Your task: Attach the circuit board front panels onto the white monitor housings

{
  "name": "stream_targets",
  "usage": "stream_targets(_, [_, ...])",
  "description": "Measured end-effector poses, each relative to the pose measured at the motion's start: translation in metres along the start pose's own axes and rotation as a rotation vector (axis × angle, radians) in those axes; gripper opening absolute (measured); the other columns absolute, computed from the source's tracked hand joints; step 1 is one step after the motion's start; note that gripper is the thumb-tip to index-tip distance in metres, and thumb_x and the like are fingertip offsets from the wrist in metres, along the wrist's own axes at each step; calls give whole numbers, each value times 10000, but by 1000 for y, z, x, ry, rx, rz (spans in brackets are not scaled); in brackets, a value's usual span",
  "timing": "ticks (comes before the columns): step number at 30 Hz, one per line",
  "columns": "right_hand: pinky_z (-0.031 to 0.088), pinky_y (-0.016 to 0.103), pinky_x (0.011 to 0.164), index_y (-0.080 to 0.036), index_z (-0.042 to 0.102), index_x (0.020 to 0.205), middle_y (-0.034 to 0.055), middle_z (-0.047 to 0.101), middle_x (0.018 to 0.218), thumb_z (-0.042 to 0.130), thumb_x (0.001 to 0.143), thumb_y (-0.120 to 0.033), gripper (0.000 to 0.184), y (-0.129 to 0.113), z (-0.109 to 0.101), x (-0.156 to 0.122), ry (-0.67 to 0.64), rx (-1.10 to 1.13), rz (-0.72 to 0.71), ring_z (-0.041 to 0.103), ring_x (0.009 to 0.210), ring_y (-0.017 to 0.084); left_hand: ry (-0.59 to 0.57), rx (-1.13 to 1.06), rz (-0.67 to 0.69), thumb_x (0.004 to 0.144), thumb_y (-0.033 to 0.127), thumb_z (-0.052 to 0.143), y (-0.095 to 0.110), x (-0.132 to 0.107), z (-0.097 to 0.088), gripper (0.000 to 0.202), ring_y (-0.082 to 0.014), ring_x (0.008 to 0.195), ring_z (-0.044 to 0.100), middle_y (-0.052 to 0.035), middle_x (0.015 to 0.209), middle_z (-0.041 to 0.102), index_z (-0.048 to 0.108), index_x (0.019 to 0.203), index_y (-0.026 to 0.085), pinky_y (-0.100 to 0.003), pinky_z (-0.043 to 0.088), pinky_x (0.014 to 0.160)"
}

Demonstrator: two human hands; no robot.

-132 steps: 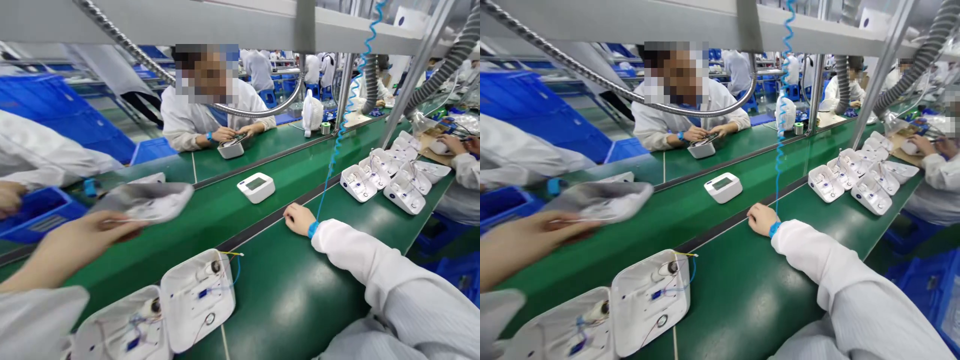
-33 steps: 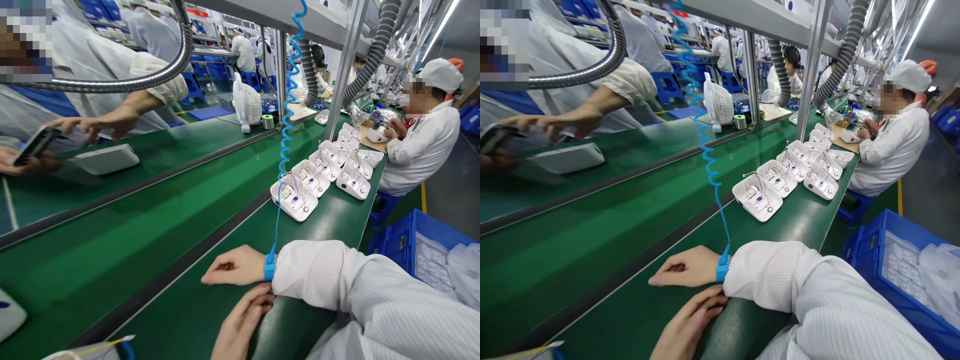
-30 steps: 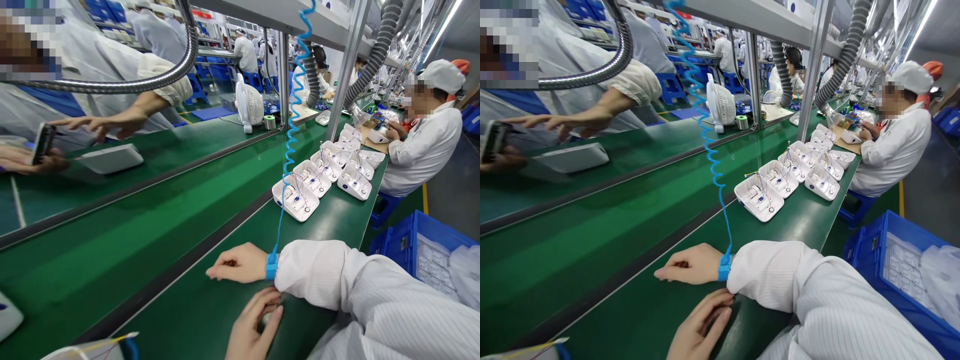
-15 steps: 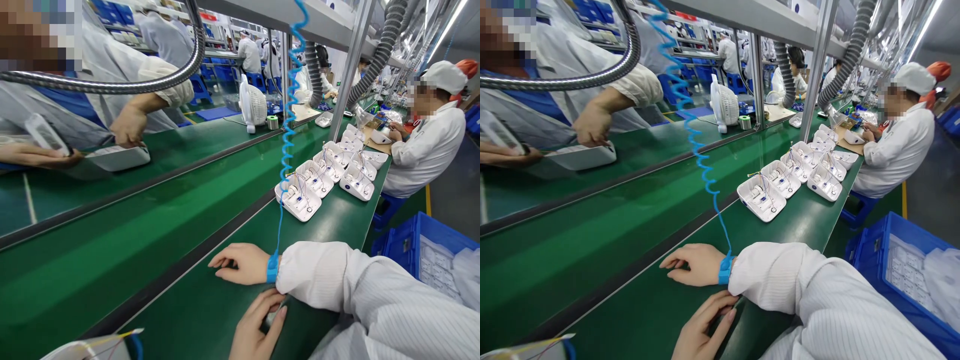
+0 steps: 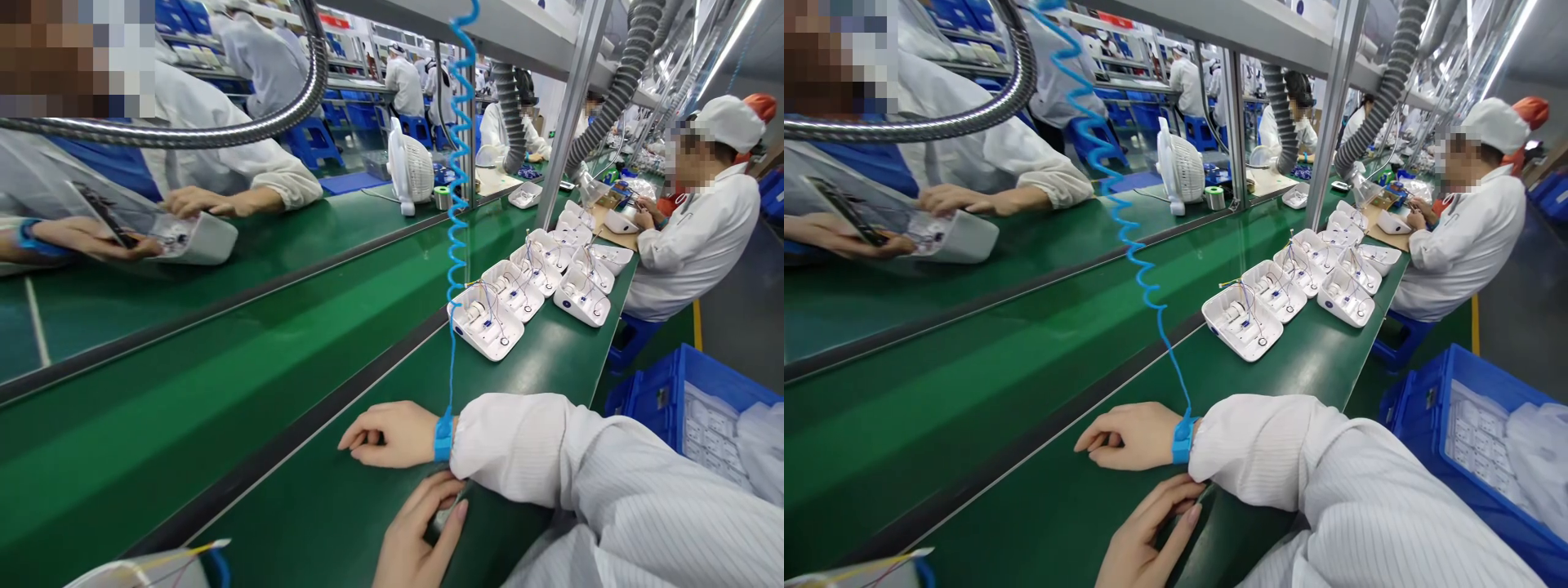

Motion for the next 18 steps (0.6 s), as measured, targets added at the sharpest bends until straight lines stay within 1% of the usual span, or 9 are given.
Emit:
stream_targets(6, [469, 193, 801, -172, 683, 1042, -22, 663, 860, 663, 870, -156, 173, 1, 1, 0, -45, -41, -9, 598, 799, 97, -6, -3, -10, 885, 468, 602, 1, 0, -2, 281, -254, 904, 750, -100, 1015, 768, 779, 873, 250, -323, 629, 791])
stream_targets(11, [461, 188, 788, -151, 695, 1035, -16, 665, 853, 674, 872, -169, 164, 1, 1, 0, -68, -55, -21, 599, 794, 96, -16, -5, -33, 886, 474, 600, 2, 0, -1, 287, -254, 902, 753, -100, 1017, 768, 778, 874, 250, -312, 632, 770])
stream_targets(18, [460, 187, 783, -146, 709, 1027, -14, 660, 861, 676, 883, -195, 156, -1, 0, -1, -81, -63, -15, 600, 765, 89, 1, 0, 5, 888, 465, 601, 4, 1, -4, 280, -246, 881, 759, -96, 992, 775, 774, 860, 245, -310, 635, 773])
Point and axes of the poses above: each hand's wrist, its own x-axis towards the middle knuckle, its own z-axis out of the palm, y = z × x, the point moved 2 cm from there along x, towards the middle knuckle
